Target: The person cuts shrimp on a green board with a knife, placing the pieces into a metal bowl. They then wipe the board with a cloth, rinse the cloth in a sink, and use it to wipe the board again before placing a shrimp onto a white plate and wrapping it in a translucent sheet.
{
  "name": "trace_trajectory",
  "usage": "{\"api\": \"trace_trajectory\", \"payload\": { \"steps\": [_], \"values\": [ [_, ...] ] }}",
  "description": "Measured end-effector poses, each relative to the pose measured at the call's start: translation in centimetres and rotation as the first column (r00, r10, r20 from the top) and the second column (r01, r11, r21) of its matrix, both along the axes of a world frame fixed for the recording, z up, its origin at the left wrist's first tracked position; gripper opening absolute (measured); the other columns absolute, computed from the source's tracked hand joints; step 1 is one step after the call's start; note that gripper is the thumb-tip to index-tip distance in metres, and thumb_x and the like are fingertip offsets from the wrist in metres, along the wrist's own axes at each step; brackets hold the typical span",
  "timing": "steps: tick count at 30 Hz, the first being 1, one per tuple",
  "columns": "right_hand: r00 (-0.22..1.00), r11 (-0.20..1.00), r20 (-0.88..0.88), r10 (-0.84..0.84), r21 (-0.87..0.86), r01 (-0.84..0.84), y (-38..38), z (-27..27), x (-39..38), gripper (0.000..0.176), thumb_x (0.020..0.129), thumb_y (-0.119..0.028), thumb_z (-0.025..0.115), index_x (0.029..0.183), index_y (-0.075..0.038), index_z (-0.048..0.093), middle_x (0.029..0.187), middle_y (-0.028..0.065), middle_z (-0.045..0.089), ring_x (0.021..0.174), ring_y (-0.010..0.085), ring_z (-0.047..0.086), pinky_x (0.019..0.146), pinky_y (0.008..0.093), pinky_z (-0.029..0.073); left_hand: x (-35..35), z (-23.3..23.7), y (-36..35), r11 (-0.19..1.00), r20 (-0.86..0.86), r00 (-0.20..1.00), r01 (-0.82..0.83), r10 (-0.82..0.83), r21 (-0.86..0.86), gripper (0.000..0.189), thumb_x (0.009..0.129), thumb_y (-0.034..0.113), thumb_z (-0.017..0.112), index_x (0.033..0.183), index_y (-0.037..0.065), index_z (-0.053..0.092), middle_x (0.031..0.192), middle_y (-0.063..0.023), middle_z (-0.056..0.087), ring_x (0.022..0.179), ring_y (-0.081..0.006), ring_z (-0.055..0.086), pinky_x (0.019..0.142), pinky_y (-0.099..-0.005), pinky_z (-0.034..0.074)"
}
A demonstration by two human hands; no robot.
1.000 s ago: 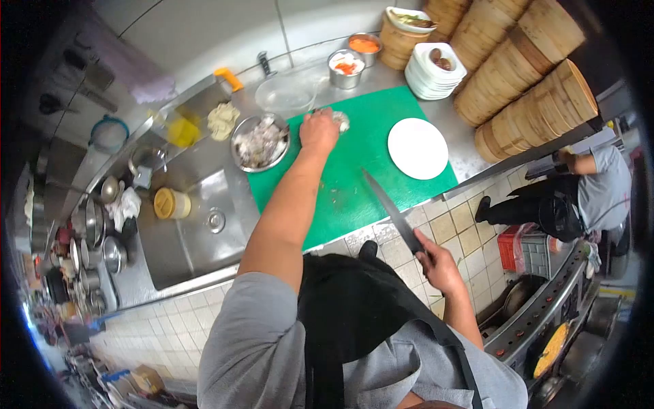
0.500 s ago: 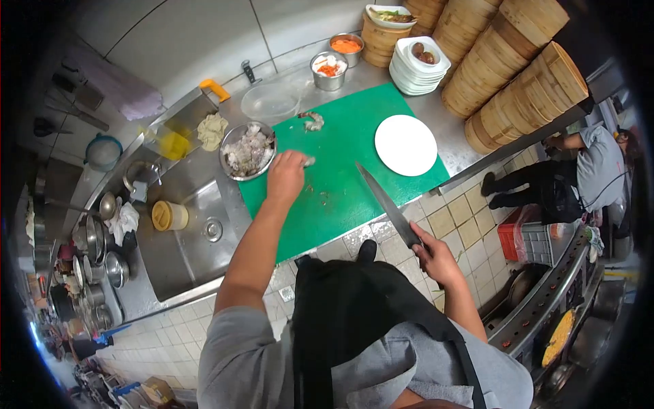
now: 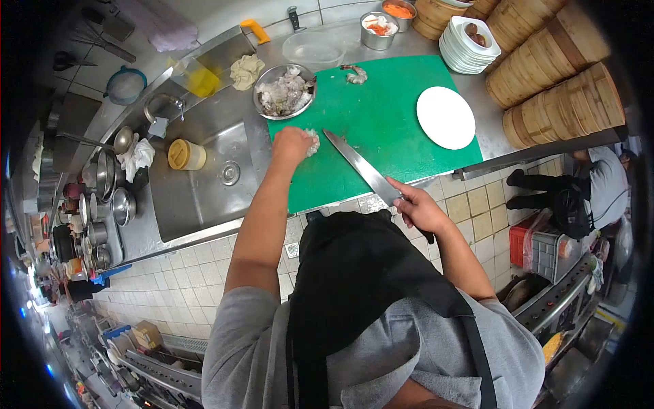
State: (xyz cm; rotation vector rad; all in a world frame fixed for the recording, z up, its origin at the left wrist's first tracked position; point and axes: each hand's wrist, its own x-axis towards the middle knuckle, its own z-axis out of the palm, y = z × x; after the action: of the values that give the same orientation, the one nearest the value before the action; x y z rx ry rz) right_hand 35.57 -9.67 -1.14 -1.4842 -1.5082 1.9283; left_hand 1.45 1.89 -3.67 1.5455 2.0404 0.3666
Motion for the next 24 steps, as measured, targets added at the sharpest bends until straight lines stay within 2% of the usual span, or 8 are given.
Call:
{"api": "trace_trajectory", "payload": {
  "steps": [4,6,9,13,19,21,22,24],
  "values": [
    [0.999,1.0,-0.033,-0.007,-0.011,0.007,0.0,-0.4,0.1,0.058,0.101,-0.004,0.051,0.155,-0.023,0.039,0.074,0.0006,0.048,0.052,0.0085,0.046,0.049,0.0261,0.045,0.2,1.2,0.6,0.993,0.034,0.999,0.017,-0.013,-0.12,0.032,0.075,0.03,0.084,0.089,0.003,0.076,0.088,-0.0143,0.075,0.082,-0.0279,0.072,0.078,-0.0389,0.055],
    [0.999,1.0,-0.045,-0.009,-0.014,0.009,-0.1,-0.4,0.2,0.057,0.101,-0.004,0.051,0.154,-0.023,0.04,0.073,0.0004,0.048,0.052,0.0085,0.046,0.049,0.0259,0.045,-0.4,0.2,1.1,0.992,0.072,0.994,0.09,-0.083,-0.094,0.028,0.074,0.024,0.084,0.089,0.002,0.075,0.086,-0.0138,0.075,0.078,-0.0242,0.072,0.077,-0.0373,0.056],
    [0.998,1.0,-0.055,0.004,-0.013,-0.005,0.1,-0.4,0.3,0.058,0.101,-0.004,0.052,0.154,-0.026,0.041,0.071,0.0001,0.048,0.052,0.0085,0.046,0.05,0.0259,0.045,-0.6,-0.4,1.2,0.992,0.084,0.992,0.1,-0.094,-0.079,0.025,0.075,0.018,0.084,0.09,0.002,0.075,0.086,-0.0126,0.075,0.076,-0.0205,0.071,0.075,-0.0354,0.055],
    [0.999,0.999,-0.037,0.028,-0.015,-0.029,0.6,-0.9,0.3,0.059,0.101,-0.004,0.053,0.153,-0.029,0.042,0.07,-0.0002,0.048,0.052,0.008,0.045,0.05,0.0258,0.045,-0.6,-0.3,1.6,0.987,0.115,0.991,0.088,-0.073,-0.133,0.024,0.076,0.015,0.084,0.094,0.002,0.075,0.086,-0.0107,0.075,0.075,-0.0191,0.071,0.072,-0.0342,0.056],
    [0.999,0.999,-0.005,0.043,0.011,-0.043,1.5,-0.6,0.5,0.059,0.1,-0.005,0.053,0.153,-0.029,0.043,0.072,0.0002,0.05,0.051,0.008,0.044,0.049,0.0255,0.044,-0.9,-0.8,1.6,0.987,0.06,0.988,0.144,-0.14,-0.067,0.026,0.077,0.015,0.083,0.1,0.004,0.075,0.088,-0.0082,0.075,0.077,-0.0183,0.071,0.064,-0.0342,0.057],
    [0.999,0.999,0.002,0.047,0.003,-0.047,1.7,-0.4,0.5,0.059,0.1,-0.004,0.053,0.152,-0.029,0.043,0.073,0.0004,0.051,0.051,0.0079,0.044,0.049,0.0254,0.044,-0.6,0.2,1.6,0.985,0.09,0.994,0.081,-0.068,-0.155,0.026,0.075,0.022,0.084,0.096,0.009,0.076,0.094,-0.0119,0.075,0.088,-0.0265,0.071,0.081,-0.0386,0.055],
    [0.999,0.999,0.007,0.051,-0.004,-0.051,1.8,-0.3,0.5,0.058,0.1,-0.004,0.053,0.152,-0.03,0.044,0.073,0.0006,0.052,0.051,0.0079,0.044,0.049,0.0254,0.044,-0.5,0.4,1.6,0.985,0.089,0.994,0.079,-0.066,-0.155,0.026,0.075,0.022,0.084,0.096,0.009,0.076,0.094,-0.0119,0.075,0.088,-0.0265,0.071,0.081,-0.0386,0.055],
    [0.998,0.998,-0.002,0.056,-0.014,-0.056,1.9,-0.5,0.6,0.058,0.101,-0.004,0.053,0.152,-0.029,0.044,0.073,0.0006,0.052,0.05,0.0078,0.043,0.048,0.0254,0.043,-0.4,0.5,1.5,0.984,0.069,0.994,0.1,-0.09,-0.149,0.028,0.077,0.015,0.083,0.102,0.005,0.075,0.092,-0.0085,0.076,0.081,-0.018,0.072,0.072,-0.0333,0.056]
  ]
}}
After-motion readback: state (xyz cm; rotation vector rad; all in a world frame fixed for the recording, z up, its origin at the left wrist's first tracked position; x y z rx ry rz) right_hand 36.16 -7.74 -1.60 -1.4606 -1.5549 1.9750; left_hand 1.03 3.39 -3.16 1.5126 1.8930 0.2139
